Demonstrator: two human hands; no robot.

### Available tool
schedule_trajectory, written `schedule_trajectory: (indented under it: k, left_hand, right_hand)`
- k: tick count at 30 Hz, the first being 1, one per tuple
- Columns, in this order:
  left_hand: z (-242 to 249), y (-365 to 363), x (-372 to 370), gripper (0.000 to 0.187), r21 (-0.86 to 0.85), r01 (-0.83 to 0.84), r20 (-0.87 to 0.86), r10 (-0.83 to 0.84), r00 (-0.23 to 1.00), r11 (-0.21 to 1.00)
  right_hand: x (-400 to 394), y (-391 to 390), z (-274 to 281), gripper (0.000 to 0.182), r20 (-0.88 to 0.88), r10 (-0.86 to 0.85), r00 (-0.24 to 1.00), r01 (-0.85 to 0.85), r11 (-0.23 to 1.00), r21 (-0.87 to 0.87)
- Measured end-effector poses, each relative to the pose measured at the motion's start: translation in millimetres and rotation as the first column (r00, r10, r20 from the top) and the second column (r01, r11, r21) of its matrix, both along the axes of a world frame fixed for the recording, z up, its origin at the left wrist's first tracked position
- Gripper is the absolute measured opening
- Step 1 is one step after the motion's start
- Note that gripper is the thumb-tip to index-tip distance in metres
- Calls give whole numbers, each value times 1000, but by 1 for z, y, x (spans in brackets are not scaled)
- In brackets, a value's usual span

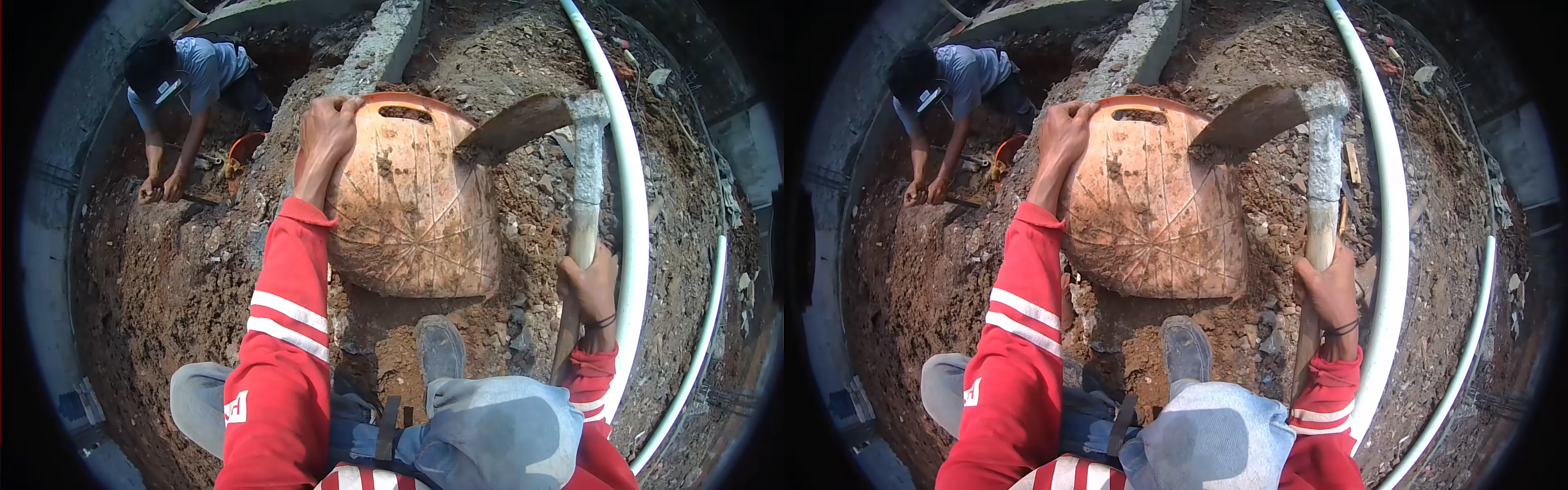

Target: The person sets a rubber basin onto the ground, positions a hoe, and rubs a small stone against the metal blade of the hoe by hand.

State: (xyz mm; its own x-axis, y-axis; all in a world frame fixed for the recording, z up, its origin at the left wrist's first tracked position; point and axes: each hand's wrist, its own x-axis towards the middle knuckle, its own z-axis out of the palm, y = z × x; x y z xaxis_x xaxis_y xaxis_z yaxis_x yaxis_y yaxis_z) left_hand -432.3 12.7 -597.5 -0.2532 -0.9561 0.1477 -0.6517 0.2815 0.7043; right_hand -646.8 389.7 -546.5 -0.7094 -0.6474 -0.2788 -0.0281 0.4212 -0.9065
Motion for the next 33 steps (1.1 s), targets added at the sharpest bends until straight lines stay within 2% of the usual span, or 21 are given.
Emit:
schedule_trajectory:
  k: [3,5,6,7,9,11,13,15,17,19,22,23,25,27,29,30,32,33]
  left_hand:
    - [-11,-23,37,38,95,-184,33,182,983,978]
    - [-24,-25,50,39,140,-212,30,209,977,967]
    - [-26,-21,49,40,106,-205,79,197,977,973]
    - [-26,-19,47,40,68,-198,125,188,974,978]
    - [-24,-21,41,41,59,-178,103,171,980,982]
    - [-16,-23,34,42,92,-114,11,113,994,989]
    - [-17,-32,26,42,123,-84,34,81,996,989]
    - [-21,-27,22,42,114,-72,49,67,997,991]
    - [-33,-38,22,41,116,-25,-18,27,999,993]
    - [-31,-39,21,40,108,-15,-5,16,1000,994]
    - [-21,-30,25,39,103,-37,-64,44,997,994]
    - [-16,-25,29,39,44,-85,-32,86,996,995]
    - [-24,-22,43,39,37,-245,66,242,968,969]
    - [-37,-22,61,38,94,-324,114,313,943,941]
    - [-43,-25,66,40,109,-286,125,273,954,952]
    - [-41,-27,60,41,93,-293,128,280,951,952]
    - [-31,-25,36,42,82,-286,148,272,951,955]
    - [-24,-24,22,43,106,-244,108,233,966,964]
  right_hand:
    - [-6,32,-47,18,124,98,987,-119,976,181]
    - [2,67,-73,20,311,-3,950,-94,951,296]
    - [10,80,-75,21,387,-75,919,-27,968,251]
    - [15,89,-71,21,392,-70,917,-33,968,250]
    - [22,108,-51,25,466,-188,864,92,971,221]
    - [19,127,-40,25,461,-177,870,114,980,162]
    - [15,114,-15,24,412,-199,889,138,975,175]
    - [11,109,-8,22,110,-138,984,111,969,221]
    - [4,94,-10,21,55,-144,988,129,968,215]
    - [-4,67,-12,20,20,-151,988,149,984,100]
    - [-14,35,-27,19,117,-41,992,30,995,95]
    - [-10,33,-37,19,127,-11,992,1,997,83]
    - [-1,47,-60,19,154,52,987,-84,975,205]
    - [3,76,-71,20,102,151,983,-178,920,350]
    - [4,104,-71,21,81,73,994,-95,940,327]
    - [6,101,-65,21,87,95,992,-119,937,329]
    - [14,104,-32,22,268,-131,955,61,965,256]
    - [16,100,-19,23,245,-111,963,58,975,214]
